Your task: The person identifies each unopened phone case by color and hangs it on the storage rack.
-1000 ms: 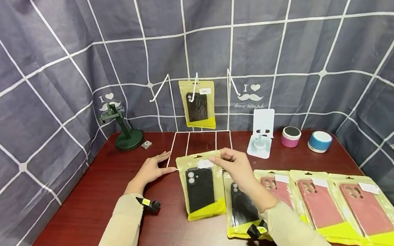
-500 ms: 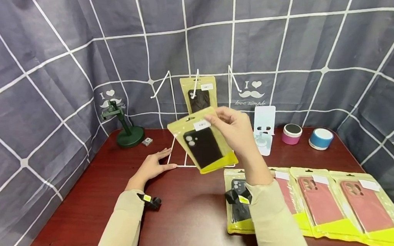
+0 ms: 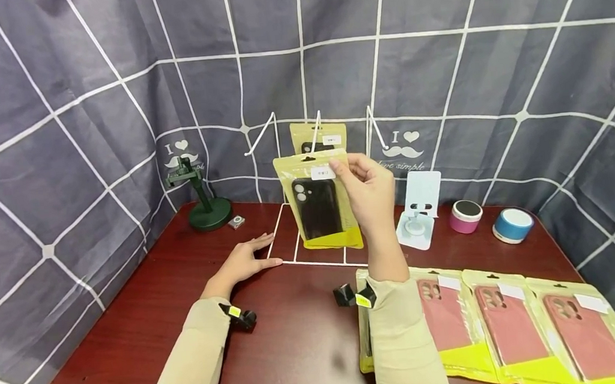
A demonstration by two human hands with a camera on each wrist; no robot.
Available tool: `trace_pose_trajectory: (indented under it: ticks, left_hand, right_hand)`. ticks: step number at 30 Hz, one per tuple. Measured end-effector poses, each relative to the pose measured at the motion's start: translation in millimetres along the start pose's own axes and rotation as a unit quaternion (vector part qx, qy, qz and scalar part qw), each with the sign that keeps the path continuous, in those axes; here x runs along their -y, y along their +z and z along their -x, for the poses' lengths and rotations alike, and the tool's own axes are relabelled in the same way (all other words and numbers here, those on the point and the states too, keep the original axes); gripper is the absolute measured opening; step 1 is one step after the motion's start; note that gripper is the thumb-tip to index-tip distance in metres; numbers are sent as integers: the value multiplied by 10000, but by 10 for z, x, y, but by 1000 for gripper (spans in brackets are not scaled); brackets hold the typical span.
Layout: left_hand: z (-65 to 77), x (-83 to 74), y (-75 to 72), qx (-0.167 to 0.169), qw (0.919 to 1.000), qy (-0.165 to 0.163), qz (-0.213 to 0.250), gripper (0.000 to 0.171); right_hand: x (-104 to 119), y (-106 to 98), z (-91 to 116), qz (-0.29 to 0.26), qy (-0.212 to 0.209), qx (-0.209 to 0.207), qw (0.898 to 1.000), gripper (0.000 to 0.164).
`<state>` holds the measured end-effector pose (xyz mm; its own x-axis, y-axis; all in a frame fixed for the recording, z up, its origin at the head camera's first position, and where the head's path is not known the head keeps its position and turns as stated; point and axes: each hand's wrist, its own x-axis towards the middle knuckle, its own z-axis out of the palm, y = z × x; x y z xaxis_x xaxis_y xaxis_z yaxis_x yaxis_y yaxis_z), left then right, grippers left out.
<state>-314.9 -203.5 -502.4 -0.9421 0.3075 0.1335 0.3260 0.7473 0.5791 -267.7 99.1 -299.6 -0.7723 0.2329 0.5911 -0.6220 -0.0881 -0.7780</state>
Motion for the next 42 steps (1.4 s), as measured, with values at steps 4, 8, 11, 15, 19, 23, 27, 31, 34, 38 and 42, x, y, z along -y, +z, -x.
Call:
trace_pose_trajectory:
  ticks: [4, 8, 11, 15, 19, 23, 27, 31, 34, 38, 42]
  left_hand:
    - [-28, -4, -7, -12, 9999, 80, -65, 92]
    - [-34, 8, 4, 41, 9999, 50, -141, 92]
    - [-34, 6, 12, 63, 9999, 63, -143, 92]
    - [-25, 0, 15, 106, 9998, 29, -158, 93]
    - [-30, -3, 15, 96, 9997, 20, -220, 92]
    - [-74, -13, 11, 26, 9995, 188, -250, 91]
    - [-63, -10, -1, 44, 9997, 125, -226, 92]
    - [-36, -5, -6, 47, 9998, 67, -175, 92]
    - [-24, -9, -8, 26, 9998, 83, -152, 92]
    - [-8, -12, -8, 70, 9997, -53, -212, 91]
    - [-5, -25, 7, 84, 9996, -127, -230, 91]
  right_hand:
    - [-36, 15, -5, 75, -118, -62, 9999, 22]
    - [-67, 24, 0, 113, -80, -296, 9995, 18]
    - [-67, 33, 8, 183, -74, -433, 9989, 17]
    - [8, 63, 43, 274, -58, -409, 9988, 20]
    - [-25, 59, 40, 387, 13, -467, 9982, 22]
    - [-199, 24, -32, 343, -29, -612, 9975, 21]
    - [-348, 7, -68, 361, -18, -613, 9975, 20]
    - [-414, 13, -67, 388, -71, -655, 9971, 21]
    - [-436, 26, -69, 413, -83, -714, 9966, 22]
    - [-457, 43, -66, 478, 24, -762, 9959, 23]
    - [-398, 65, -62, 655, 26, -787, 9947, 23]
